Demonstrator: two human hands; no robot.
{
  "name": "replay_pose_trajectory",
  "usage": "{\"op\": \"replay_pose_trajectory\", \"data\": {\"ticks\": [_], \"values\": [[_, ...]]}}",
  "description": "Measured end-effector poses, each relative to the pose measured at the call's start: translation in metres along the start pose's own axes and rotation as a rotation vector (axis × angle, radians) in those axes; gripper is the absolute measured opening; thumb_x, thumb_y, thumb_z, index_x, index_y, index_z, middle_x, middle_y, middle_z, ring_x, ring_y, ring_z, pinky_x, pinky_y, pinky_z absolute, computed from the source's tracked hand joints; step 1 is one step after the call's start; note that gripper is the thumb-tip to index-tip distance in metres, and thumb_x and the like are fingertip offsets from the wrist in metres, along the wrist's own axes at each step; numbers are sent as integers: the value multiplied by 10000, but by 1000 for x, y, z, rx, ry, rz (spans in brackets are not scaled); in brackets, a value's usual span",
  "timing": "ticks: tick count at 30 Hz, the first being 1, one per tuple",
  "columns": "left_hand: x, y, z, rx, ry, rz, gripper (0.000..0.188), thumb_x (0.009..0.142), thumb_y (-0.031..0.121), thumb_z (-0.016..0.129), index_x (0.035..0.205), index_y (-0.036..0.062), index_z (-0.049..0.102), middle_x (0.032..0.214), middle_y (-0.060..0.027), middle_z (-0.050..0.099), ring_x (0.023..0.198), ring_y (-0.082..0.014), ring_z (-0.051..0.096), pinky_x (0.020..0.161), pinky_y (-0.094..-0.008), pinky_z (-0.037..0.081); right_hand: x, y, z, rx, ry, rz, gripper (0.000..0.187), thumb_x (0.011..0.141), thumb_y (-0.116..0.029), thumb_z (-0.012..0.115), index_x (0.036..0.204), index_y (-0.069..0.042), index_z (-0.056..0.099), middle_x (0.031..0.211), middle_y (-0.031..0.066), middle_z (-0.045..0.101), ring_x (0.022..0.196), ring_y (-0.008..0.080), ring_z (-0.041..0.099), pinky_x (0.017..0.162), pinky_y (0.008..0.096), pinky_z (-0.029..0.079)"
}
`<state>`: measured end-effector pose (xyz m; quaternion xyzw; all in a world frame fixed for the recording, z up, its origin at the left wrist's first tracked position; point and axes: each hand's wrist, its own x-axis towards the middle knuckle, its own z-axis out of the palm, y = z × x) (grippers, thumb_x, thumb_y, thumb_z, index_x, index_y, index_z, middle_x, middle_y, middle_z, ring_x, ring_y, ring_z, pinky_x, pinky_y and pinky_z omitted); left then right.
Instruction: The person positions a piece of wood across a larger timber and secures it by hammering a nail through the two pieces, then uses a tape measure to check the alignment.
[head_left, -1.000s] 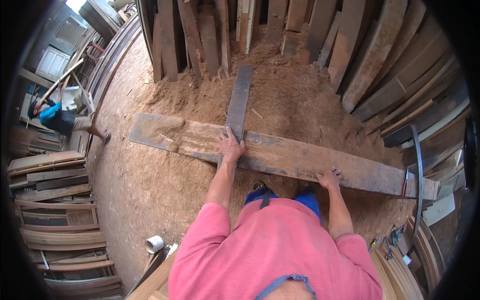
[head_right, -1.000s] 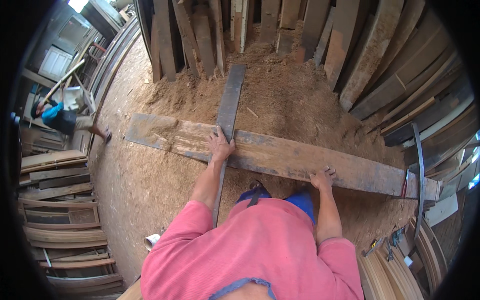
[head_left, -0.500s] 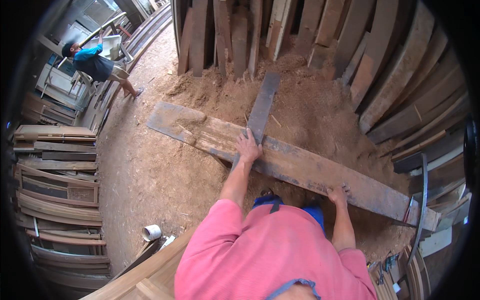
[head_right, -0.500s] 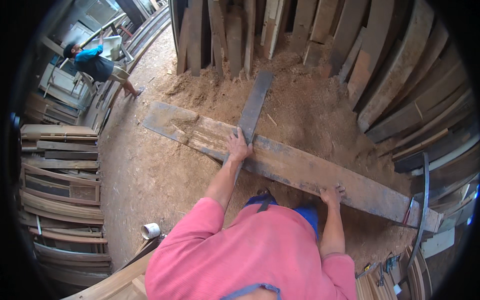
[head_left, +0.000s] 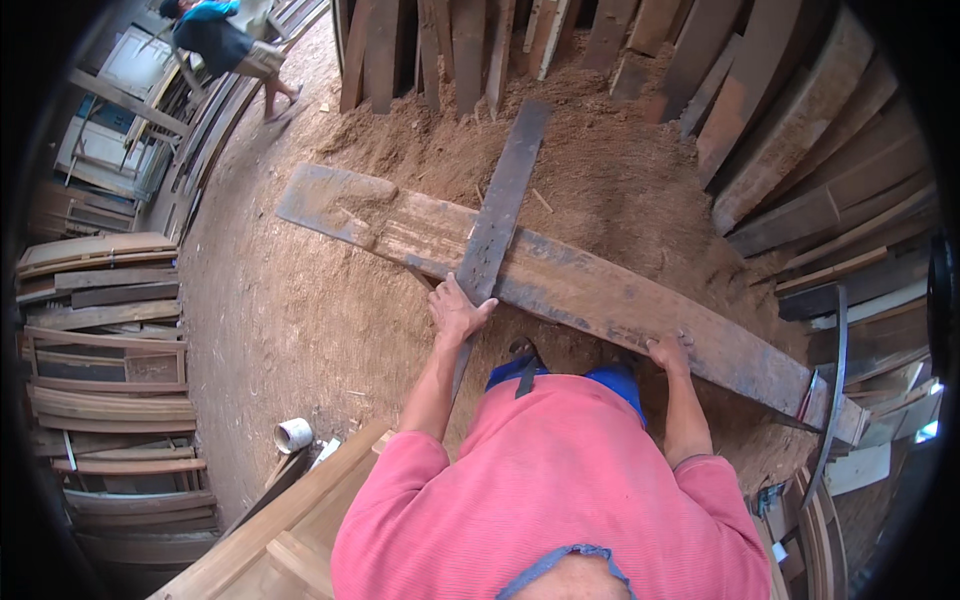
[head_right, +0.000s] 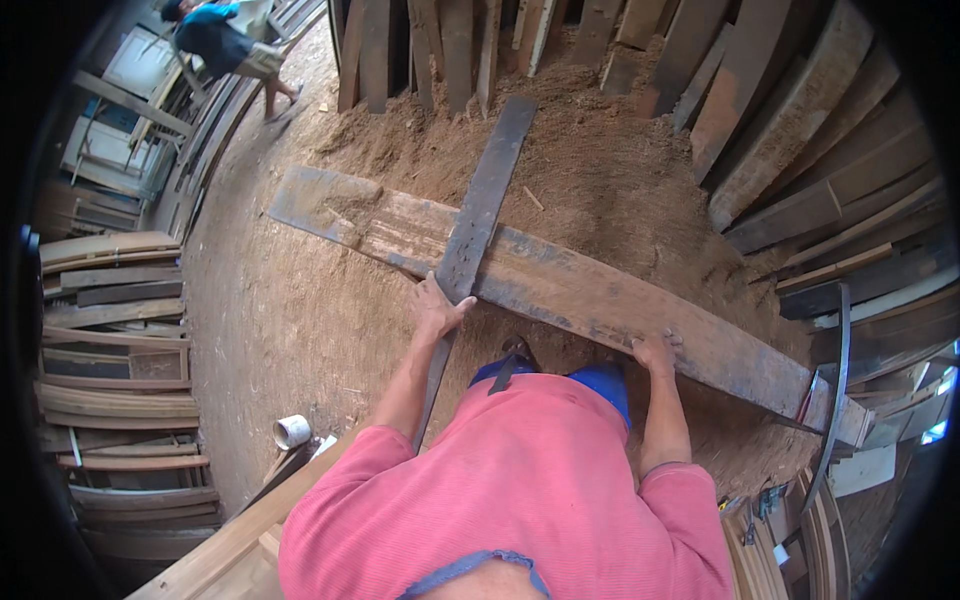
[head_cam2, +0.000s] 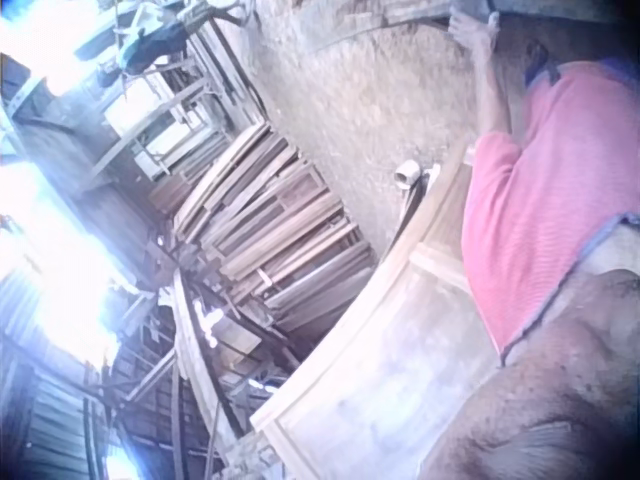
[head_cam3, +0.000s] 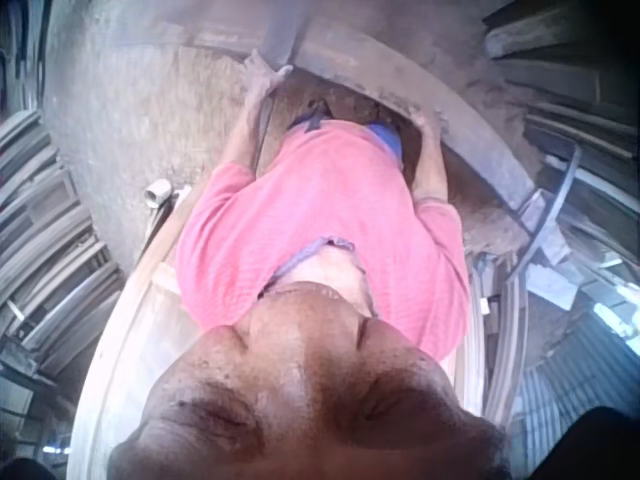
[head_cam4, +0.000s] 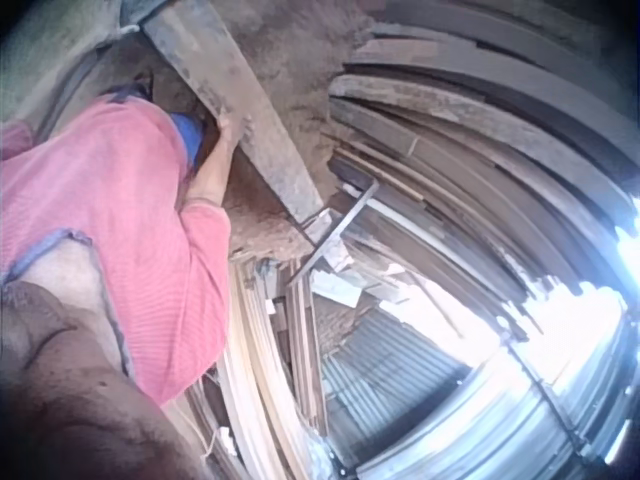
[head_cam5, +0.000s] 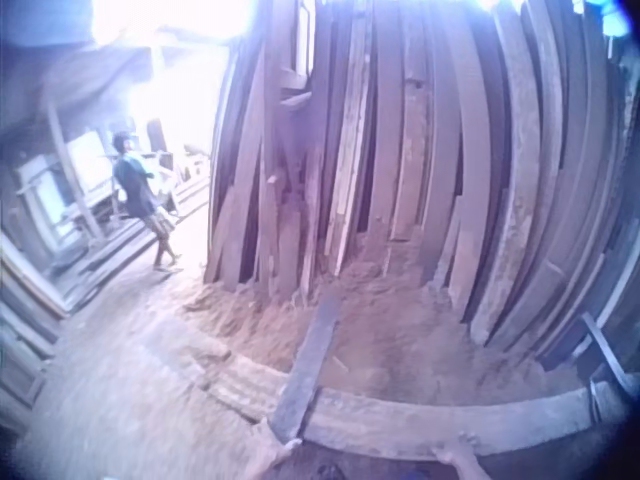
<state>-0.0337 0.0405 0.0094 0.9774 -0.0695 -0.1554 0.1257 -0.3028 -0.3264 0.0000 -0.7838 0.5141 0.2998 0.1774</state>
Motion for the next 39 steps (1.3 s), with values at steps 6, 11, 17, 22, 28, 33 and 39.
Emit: {"op": "replay_pose_trajectory", "data": {"ticks": [6,11,17,22,28,33,39], "values": [[-2,5,9,-45,-22,-41,1193,703,535,867,1541,-51,252,1417,-257,480,1319,-421,447,1109,-528,380,5,2,3,-35,16,-16,924,872,-453,704,1499,135,364,1582,354,325,1480,535,275,1229,542,254],[1,10,11,-80,-35,3,1126,709,436,858,1528,-61,268,1316,-244,515,1250,-417,485,1050,-527,410,13,7,3,-39,-2,-13,912,878,-455,701,1502,122,370,1588,344,325,1484,547,261,1238,542,241],[2,0,18,-79,-3,-5,1097,697,448,853,1503,-55,306,1314,-237,518,1230,-410,504,1043,-521,423,24,9,8,-146,-70,-68,864,897,-511,670,1548,-17,388,1625,259,321,1497,509,267,1231,572,230],[7,-12,19,-19,27,-17,1138,682,462,861,1520,-40,276,1308,-219,511,1221,-402,508,1052,-505,413,38,13,31,-13,41,-208,828,886,-526,676,1575,-158,400,1620,244,345,1490,504,291,1228,592,230],[-1,-5,18,-74,10,12,1138,679,464,877,1514,-41,292,1284,-224,516,1192,-399,505,1007,-516,411,68,36,50,-77,81,-173,731,868,-454,686,1480,-97,507,1541,261,441,1436,459,399,1208,523,302],[-9,10,7,-23,85,-30,1162,674,546,874,1510,-25,305,1336,-212,503,1237,-382,475,1043,-513,372,46,28,30,-98,107,-237,637,876,-447,645,1358,-31,631,1458,254,543,1383,395,502,1175,457,382],[10,22,4,-116,123,49,1094,690,466,884,1485,-27,317,1400,-227,473,1283,-405,456,1070,-516,379,19,7,2,-164,-36,-214,623,863,-464,645,1321,-43,660,1407,249,587,1349,391,539,1141,451,420]]}}
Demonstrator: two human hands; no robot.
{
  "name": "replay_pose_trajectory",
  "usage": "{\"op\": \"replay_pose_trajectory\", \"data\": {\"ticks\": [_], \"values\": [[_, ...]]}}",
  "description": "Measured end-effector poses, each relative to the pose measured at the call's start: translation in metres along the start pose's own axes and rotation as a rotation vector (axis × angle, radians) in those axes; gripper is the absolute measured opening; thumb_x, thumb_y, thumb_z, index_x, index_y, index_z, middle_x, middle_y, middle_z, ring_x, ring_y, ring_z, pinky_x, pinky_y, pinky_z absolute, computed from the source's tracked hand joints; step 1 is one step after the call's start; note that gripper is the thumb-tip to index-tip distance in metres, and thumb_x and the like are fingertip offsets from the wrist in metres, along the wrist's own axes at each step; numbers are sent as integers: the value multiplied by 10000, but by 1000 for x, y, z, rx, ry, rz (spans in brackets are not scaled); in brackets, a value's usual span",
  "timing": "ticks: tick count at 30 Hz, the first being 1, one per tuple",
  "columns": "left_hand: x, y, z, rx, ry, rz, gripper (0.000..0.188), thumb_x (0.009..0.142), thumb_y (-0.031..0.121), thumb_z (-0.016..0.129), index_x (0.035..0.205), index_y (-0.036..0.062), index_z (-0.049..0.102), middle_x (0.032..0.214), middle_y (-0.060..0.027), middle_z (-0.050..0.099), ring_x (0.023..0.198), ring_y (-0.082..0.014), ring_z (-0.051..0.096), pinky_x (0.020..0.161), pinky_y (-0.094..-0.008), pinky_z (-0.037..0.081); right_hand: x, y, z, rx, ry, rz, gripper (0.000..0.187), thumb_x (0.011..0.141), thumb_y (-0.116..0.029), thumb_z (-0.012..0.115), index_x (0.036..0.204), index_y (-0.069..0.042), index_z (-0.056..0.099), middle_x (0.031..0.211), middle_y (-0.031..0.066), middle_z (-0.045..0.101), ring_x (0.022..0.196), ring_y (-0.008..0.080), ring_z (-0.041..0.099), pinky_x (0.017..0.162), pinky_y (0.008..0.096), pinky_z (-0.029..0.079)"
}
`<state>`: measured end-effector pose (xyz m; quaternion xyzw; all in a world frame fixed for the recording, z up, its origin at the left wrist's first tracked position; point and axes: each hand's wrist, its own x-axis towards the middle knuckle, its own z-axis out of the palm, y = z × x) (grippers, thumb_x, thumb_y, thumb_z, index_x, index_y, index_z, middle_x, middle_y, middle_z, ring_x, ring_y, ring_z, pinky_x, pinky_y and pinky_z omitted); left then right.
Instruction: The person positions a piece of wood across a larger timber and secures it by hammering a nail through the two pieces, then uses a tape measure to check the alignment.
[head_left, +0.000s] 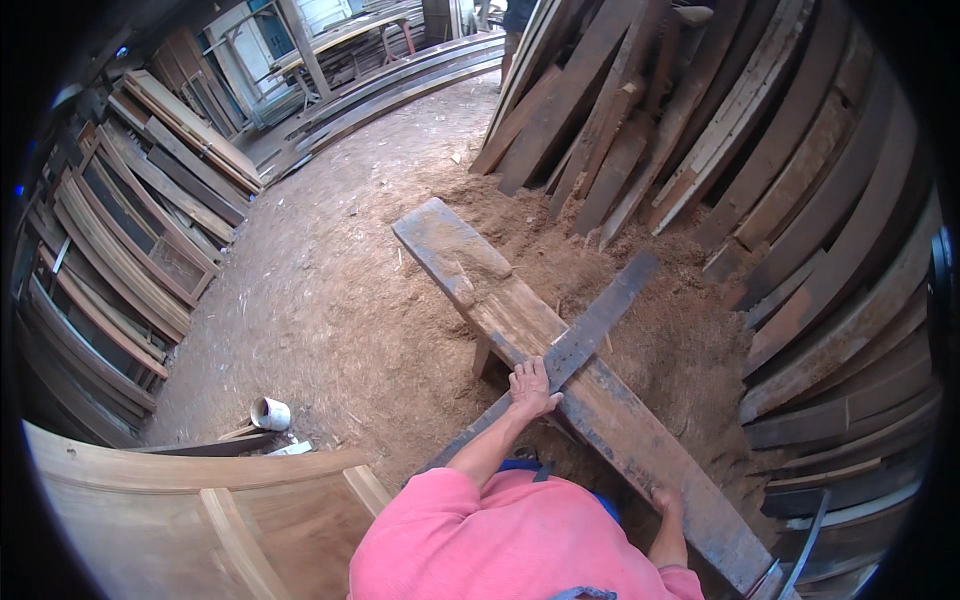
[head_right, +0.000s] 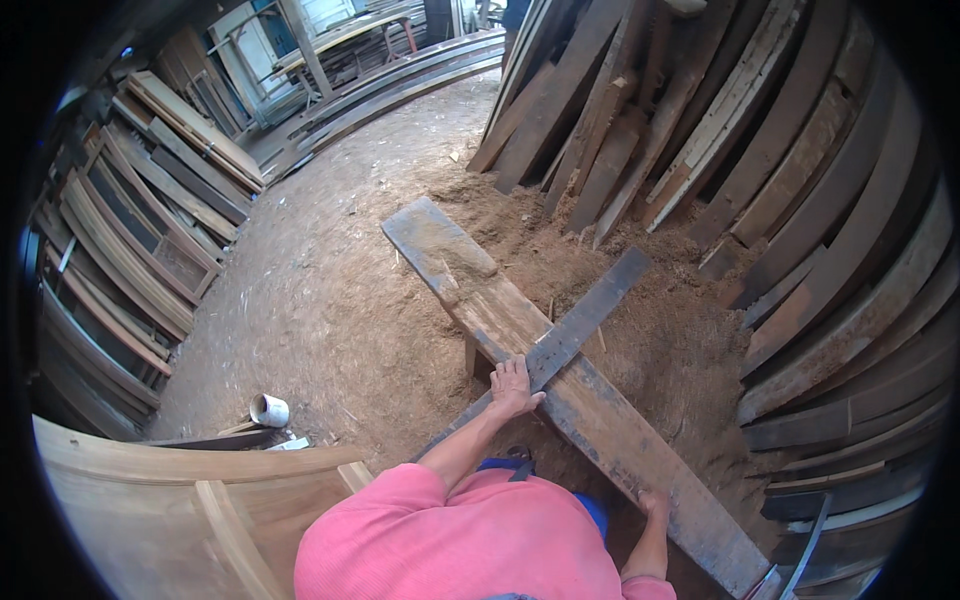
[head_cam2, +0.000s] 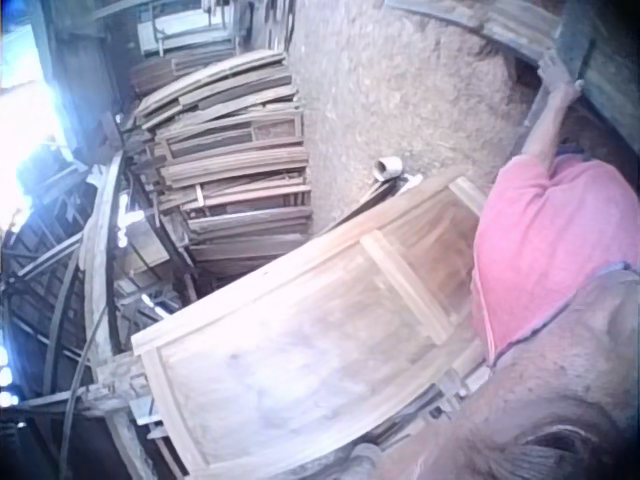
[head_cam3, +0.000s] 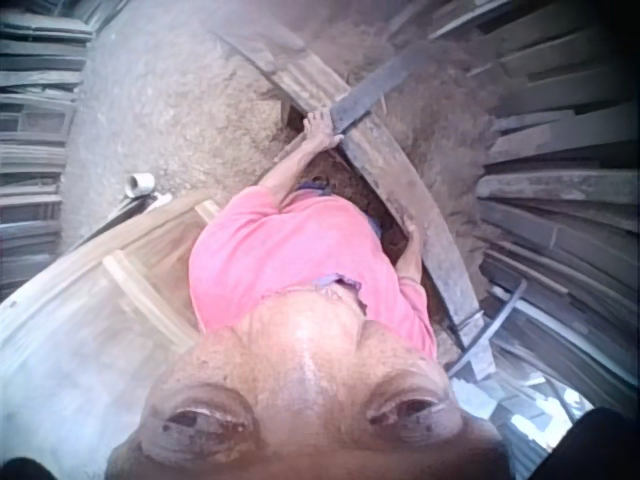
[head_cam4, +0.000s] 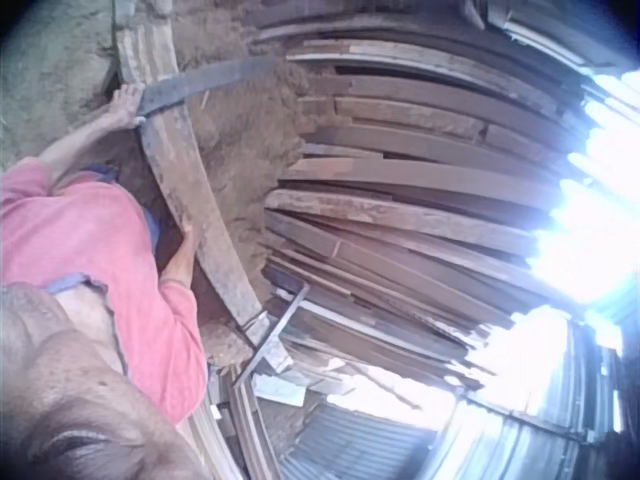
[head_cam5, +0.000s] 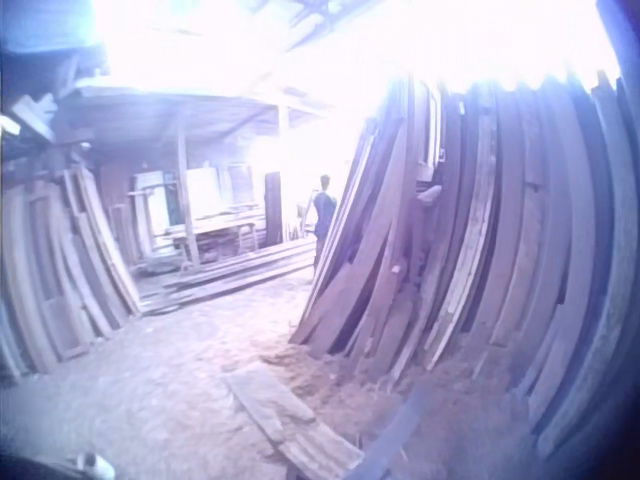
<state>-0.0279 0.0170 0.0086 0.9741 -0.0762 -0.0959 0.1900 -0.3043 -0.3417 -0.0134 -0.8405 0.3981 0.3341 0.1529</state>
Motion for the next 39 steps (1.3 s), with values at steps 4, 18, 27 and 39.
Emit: {"op": "replay_pose_trajectory", "data": {"ticks": [4,18,27,39], "values": [[4,8,-3,14,1,-31,1043,698,418,883,1470,-21,337,1396,-211,483,1286,-391,460,1055,-518,399,3,6,3,11,44,-41,605,861,-471,646,1333,-93,666,1404,227,599,1350,385,541,1145,465,414],[3,1,7,0,16,26,1051,707,434,848,1488,-30,319,1427,-223,452,1314,-415,437,1075,-539,390,37,31,35,213,21,200,979,831,-471,725,1565,34,318,1606,343,288,1521,461,254,1234,508,282],[1,-10,6,14,-14,7,1067,718,463,849,1497,-22,304,1429,-222,450,1332,-415,433,1067,-533,407,28,21,49,92,267,179,583,884,-384,643,1345,-28,623,1434,277,544,1372,412,498,1162,452,394],[3,-5,3,24,-28,4,1083,714,465,853,1504,-26,298,1440,-214,444,1319,-403,439,1045,-530,424,37,31,47,46,192,78,626,879,-381,630,1378,-4,593,1434,270,554,1394,388,486,1181,434,381]]}}
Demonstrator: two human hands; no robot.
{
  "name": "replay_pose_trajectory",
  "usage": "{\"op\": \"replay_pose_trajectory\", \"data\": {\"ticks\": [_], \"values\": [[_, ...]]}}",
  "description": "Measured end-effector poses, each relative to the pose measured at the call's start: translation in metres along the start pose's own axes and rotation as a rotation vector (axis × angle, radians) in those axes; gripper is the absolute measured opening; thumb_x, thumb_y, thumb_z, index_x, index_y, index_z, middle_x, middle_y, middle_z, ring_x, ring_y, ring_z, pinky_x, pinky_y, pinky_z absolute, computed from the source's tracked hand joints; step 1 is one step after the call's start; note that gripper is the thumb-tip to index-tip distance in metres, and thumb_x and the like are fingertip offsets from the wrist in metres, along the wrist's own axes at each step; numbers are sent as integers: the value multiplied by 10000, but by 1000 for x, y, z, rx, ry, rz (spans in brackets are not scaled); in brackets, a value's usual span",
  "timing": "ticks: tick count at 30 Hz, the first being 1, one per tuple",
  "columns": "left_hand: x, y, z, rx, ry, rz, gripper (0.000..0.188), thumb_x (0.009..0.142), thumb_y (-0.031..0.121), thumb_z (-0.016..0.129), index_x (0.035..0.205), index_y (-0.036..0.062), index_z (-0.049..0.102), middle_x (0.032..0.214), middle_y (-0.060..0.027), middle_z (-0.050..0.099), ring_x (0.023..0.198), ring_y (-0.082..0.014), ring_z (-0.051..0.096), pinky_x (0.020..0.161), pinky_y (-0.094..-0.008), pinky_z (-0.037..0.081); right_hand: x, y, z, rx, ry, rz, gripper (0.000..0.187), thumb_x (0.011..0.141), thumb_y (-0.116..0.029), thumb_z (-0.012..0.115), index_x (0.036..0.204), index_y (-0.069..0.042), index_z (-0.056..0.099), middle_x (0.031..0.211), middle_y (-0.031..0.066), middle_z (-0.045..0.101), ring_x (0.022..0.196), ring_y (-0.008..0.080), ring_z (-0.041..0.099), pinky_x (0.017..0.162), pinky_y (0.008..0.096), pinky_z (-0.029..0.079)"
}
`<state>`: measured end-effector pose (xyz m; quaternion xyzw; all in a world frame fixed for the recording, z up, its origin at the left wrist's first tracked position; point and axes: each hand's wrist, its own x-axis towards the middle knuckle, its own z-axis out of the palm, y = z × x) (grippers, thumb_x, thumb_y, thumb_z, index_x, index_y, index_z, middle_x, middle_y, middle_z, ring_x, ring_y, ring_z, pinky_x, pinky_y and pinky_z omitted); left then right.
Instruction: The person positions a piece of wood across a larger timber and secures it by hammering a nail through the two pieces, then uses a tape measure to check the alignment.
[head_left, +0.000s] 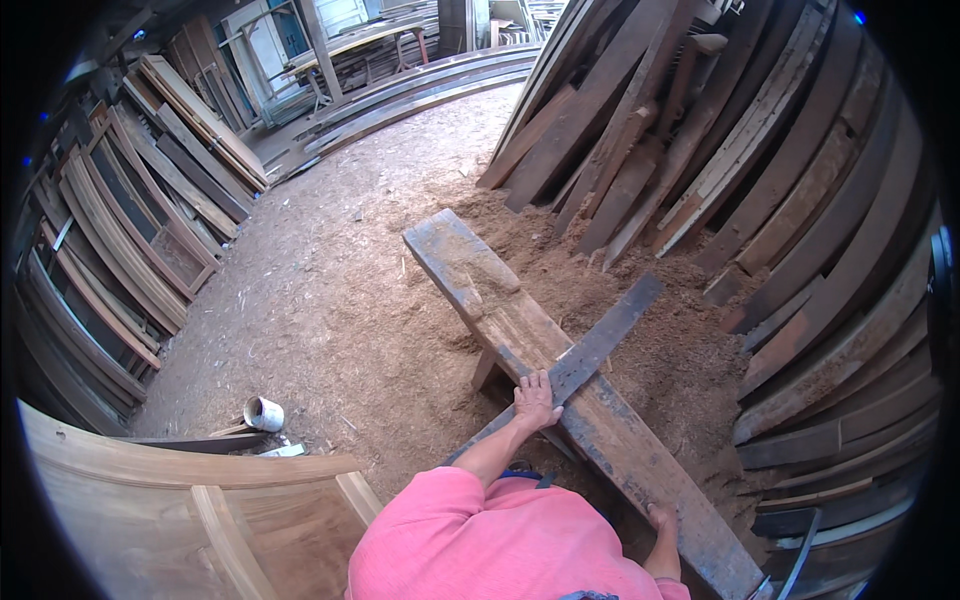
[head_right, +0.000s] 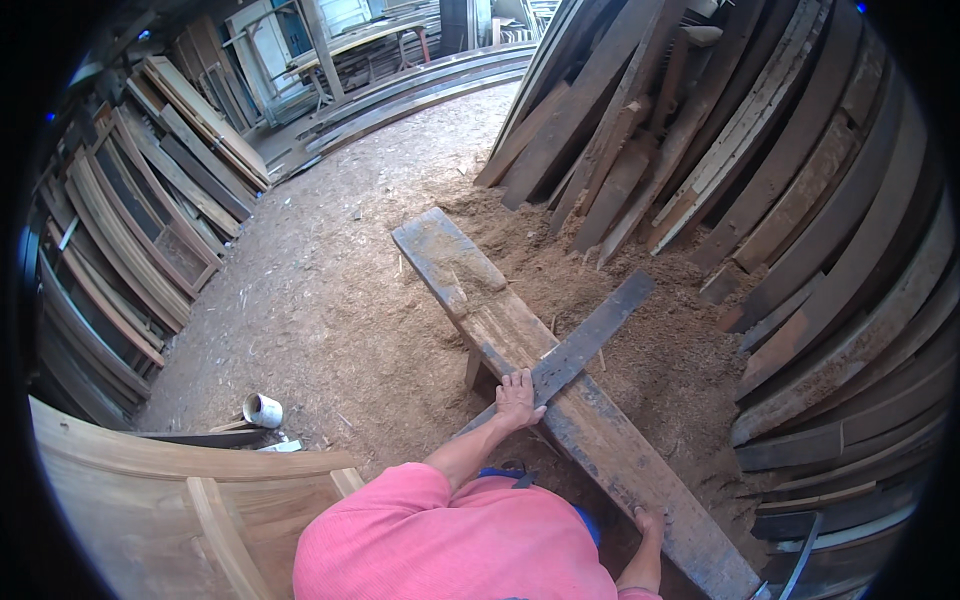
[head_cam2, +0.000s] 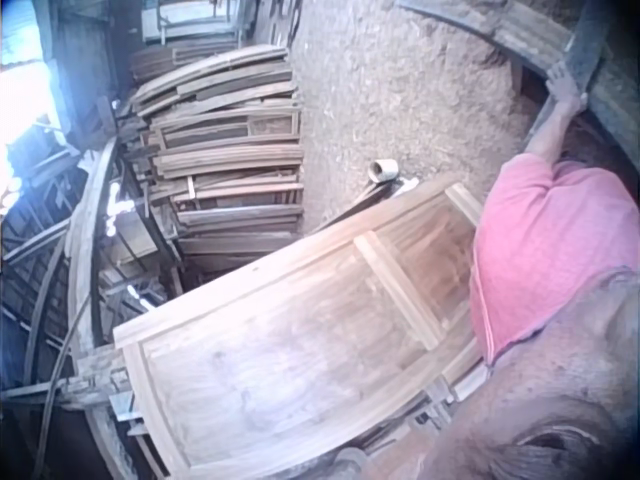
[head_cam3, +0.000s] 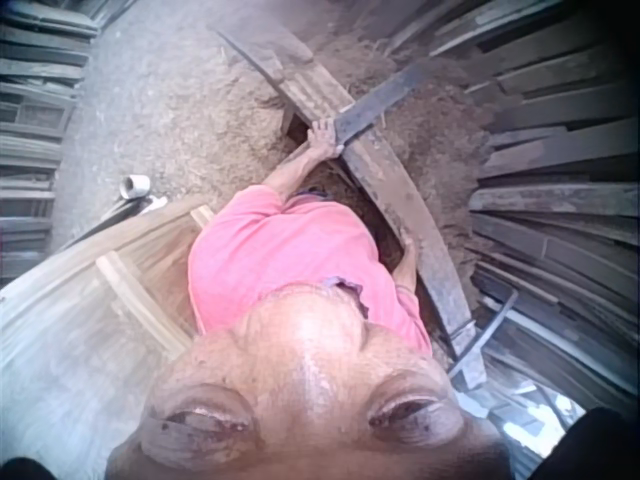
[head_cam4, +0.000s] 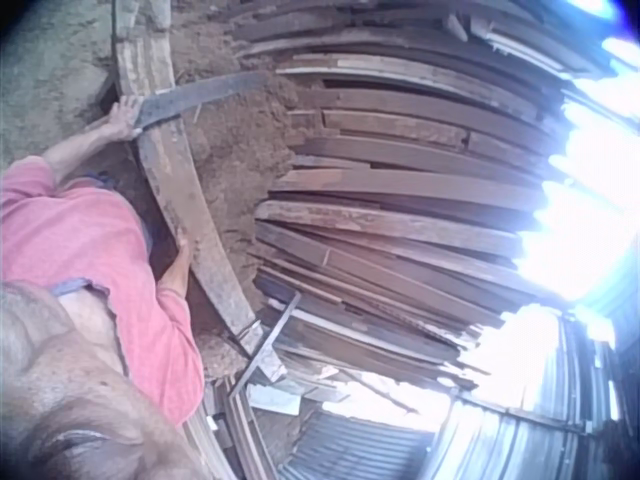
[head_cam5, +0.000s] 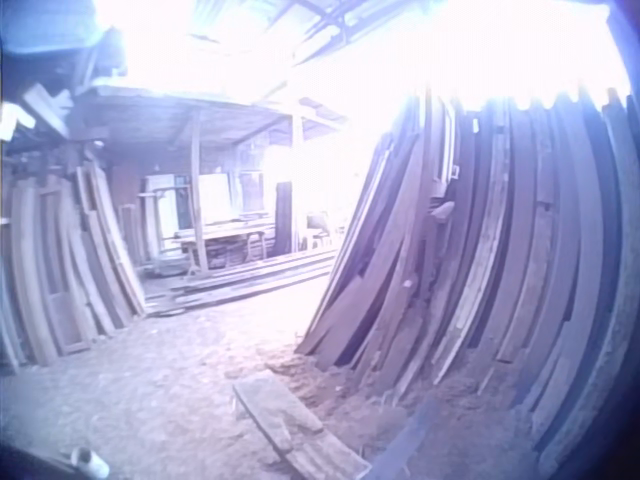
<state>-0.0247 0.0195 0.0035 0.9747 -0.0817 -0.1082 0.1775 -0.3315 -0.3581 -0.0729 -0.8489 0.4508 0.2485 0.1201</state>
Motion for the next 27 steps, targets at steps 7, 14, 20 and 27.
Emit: {"op": "replay_pose_trajectory", "data": {"ticks": [7,14,20,27], "values": [[0,3,5,-15,10,12,1091,729,462,838,1525,-29,277,1448,-218,437,1331,-413,428,1053,-542,414,-96,-38,-23,-8,-123,-40,1094,883,-450,700,1564,139,77,1606,443,52,1498,548,222,1244,525,229],[-6,-3,2,-4,-10,-5,1093,734,455,836,1536,-23,267,1448,-214,436,1329,-418,426,1058,-549,408,-59,15,112,-136,-337,-403,408,895,-339,647,1060,31,698,1129,346,637,1068,452,673,933,486,538],[4,22,9,7,-23,47,1079,743,474,833,1530,-18,285,1467,-208,413,1353,-417,395,1099,-558,386,-14,30,112,-295,31,-806,261,922,-207,547,840,-27,717,909,242,724,916,371,726,765,483,557],[7,-1,-8,-5,-21,4,1082,726,459,865,1517,-7,293,1439,-241,433,1312,-424,442,1097,-517,400,-67,-70,-38,320,123,-24,504,978,-363,535,1280,33,611,1268,338,619,1246,479,568,1038,547,460]]}}
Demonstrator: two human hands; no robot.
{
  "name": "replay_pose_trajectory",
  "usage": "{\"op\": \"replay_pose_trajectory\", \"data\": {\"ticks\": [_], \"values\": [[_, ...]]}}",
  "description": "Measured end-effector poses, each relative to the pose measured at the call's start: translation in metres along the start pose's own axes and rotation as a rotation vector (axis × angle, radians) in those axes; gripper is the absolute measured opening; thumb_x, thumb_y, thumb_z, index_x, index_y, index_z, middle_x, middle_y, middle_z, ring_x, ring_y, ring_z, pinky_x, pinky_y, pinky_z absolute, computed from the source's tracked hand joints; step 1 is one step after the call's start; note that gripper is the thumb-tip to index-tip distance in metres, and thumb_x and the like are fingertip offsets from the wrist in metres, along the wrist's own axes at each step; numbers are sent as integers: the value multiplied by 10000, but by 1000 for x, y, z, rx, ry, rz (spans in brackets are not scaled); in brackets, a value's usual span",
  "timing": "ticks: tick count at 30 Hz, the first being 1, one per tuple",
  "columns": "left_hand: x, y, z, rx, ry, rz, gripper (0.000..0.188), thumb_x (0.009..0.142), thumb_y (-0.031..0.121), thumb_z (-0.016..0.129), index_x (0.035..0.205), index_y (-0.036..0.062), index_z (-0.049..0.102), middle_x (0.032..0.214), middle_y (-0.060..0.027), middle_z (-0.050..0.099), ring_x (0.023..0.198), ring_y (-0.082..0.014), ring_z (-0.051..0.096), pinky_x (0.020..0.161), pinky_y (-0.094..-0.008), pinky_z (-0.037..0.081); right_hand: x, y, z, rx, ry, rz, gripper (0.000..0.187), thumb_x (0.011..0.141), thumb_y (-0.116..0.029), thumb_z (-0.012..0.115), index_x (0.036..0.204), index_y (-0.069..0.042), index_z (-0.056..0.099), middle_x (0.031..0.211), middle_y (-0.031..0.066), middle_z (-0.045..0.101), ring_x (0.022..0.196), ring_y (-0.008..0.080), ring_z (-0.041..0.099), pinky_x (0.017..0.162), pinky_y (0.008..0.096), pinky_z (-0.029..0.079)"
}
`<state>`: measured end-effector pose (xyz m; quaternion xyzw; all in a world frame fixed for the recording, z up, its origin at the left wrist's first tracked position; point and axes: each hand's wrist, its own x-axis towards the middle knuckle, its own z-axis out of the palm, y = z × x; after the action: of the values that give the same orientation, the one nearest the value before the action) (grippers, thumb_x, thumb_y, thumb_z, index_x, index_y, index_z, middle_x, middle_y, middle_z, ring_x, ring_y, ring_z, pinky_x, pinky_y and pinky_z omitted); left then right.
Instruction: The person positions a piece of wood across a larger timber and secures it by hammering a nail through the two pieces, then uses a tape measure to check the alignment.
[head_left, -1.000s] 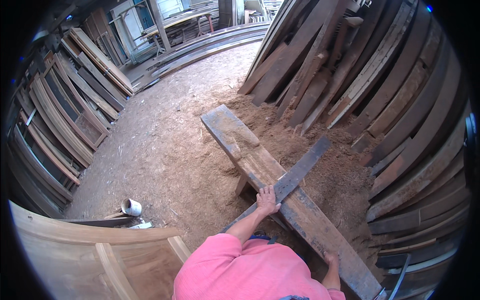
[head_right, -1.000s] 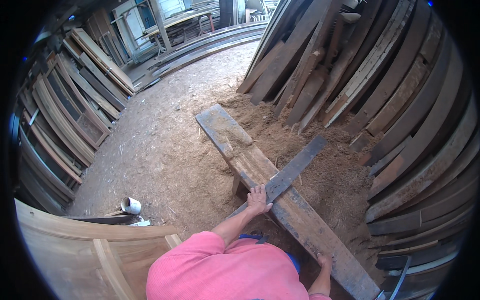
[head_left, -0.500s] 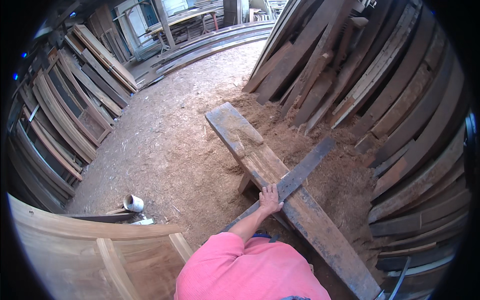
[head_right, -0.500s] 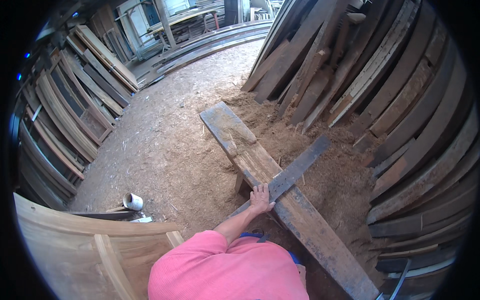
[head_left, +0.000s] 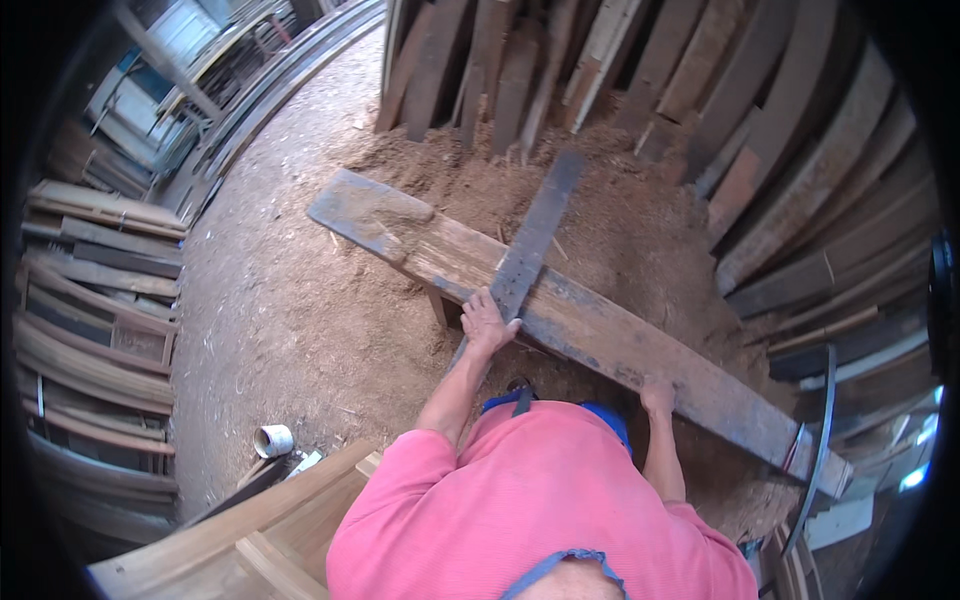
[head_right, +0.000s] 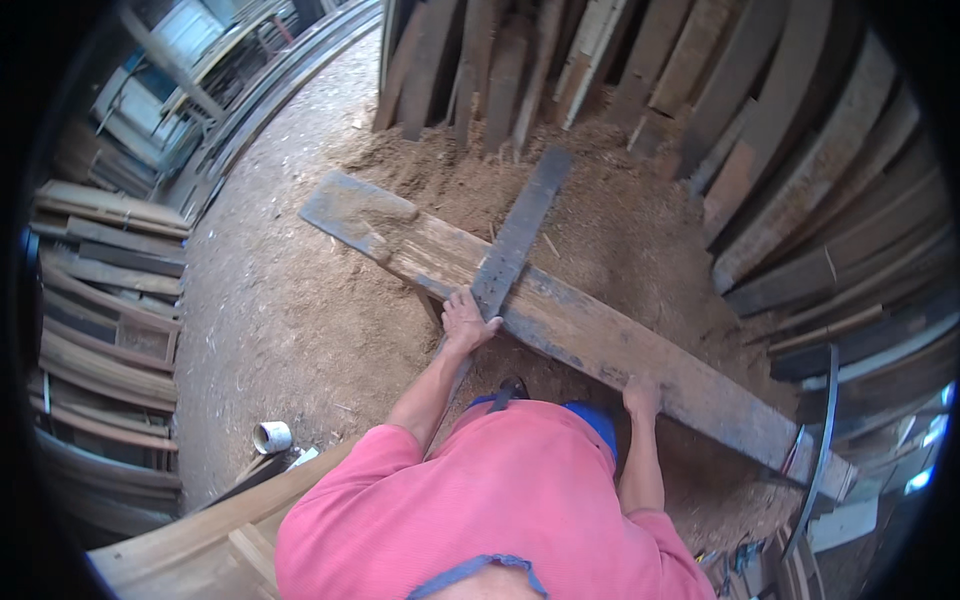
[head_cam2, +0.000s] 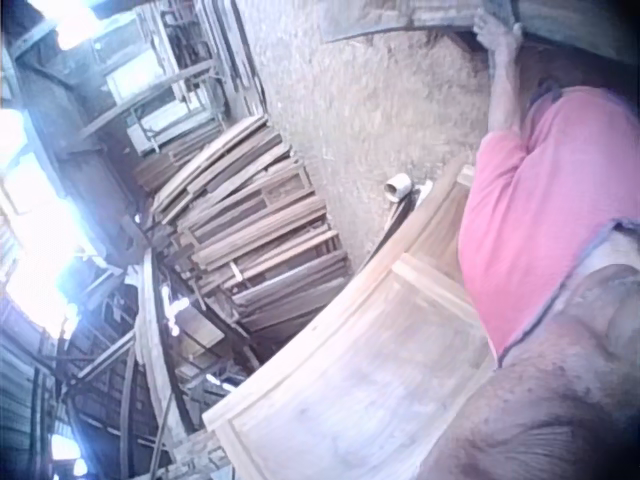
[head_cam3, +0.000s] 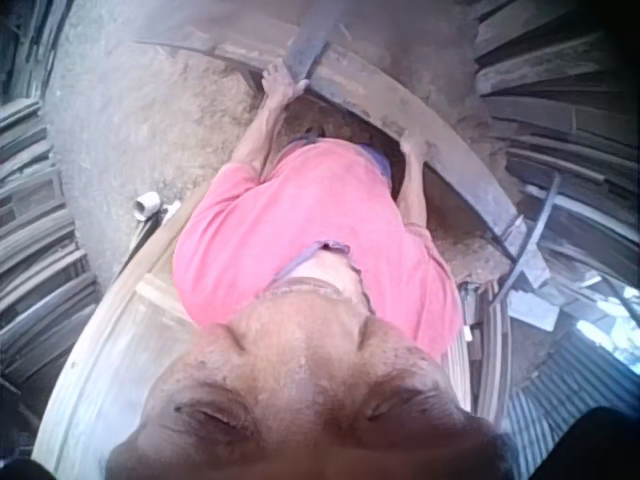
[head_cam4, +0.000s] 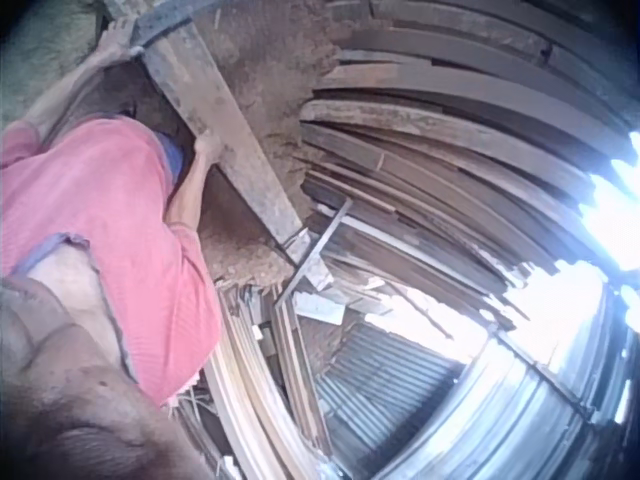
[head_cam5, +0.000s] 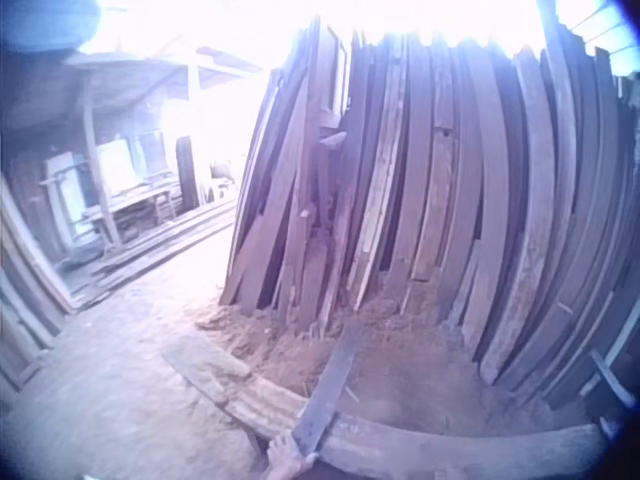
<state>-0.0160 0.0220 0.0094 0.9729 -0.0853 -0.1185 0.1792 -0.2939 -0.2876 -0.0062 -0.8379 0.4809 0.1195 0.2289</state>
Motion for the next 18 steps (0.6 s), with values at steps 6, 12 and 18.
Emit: {"op": "replay_pose_trajectory", "data": {"ticks": [6,12,18], "values": [[2,3,12,-49,-33,31,1051,701,375,887,1479,-17,299,1443,-256,426,1306,-443,438,1100,-527,393,-14,-1,7,-217,-137,106,770,934,-432,632,1492,46,406,1573,321,333,1407,509,407,1142,569,384],[-4,-3,11,-71,-26,50,999,703,350,881,1446,-19,325,1432,-259,426,1312,-449,432,1104,-517,400,-21,-7,4,-251,-223,156,931,930,-466,657,1574,65,242,1630,333,193,1502,507,243,1187,559,333],[-2,-4,8,-79,-17,41,954,706,346,882,1418,-6,354,1409,-255,436,1306,-440,441,1092,-518,414,-17,0,5,-235,-201,84,901,931,-473,649,1532,101,301,1577,374,276,1475,528,281,1213,551,275]]}}
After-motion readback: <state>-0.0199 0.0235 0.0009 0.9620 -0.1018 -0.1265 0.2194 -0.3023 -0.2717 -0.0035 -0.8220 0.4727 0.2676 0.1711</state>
